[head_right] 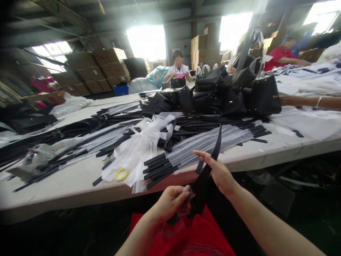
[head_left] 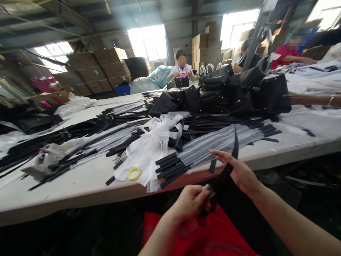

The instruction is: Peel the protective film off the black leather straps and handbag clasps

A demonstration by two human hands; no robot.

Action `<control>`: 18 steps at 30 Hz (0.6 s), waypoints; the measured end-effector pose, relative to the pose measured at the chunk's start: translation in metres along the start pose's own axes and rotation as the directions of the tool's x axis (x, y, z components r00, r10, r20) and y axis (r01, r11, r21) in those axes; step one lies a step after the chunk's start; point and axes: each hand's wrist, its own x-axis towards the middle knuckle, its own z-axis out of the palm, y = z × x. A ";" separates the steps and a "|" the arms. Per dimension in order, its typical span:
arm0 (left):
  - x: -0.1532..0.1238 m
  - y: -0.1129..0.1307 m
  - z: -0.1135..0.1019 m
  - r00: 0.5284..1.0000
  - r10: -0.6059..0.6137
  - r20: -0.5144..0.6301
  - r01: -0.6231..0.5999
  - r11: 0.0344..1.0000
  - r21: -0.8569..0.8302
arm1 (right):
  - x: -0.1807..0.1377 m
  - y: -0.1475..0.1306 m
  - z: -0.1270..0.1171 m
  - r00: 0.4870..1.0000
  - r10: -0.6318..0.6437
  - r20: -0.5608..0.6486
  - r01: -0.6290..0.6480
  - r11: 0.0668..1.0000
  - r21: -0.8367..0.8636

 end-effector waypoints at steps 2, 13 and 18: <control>-0.001 -0.004 -0.002 1.000 -0.014 -0.006 0.014 1.000 -0.020 | 0.009 -0.007 -0.006 0.995 0.051 -0.089 -0.041 0.994 0.104; 0.004 0.019 -0.005 0.988 0.084 -0.128 -0.103 0.983 -0.152 | 0.016 -0.028 0.014 0.996 0.080 -0.024 -0.073 0.972 0.222; 0.002 0.009 -0.007 0.992 0.057 -0.109 -0.076 0.982 -0.175 | 0.023 -0.032 0.002 0.994 0.069 -0.081 -0.056 0.986 0.157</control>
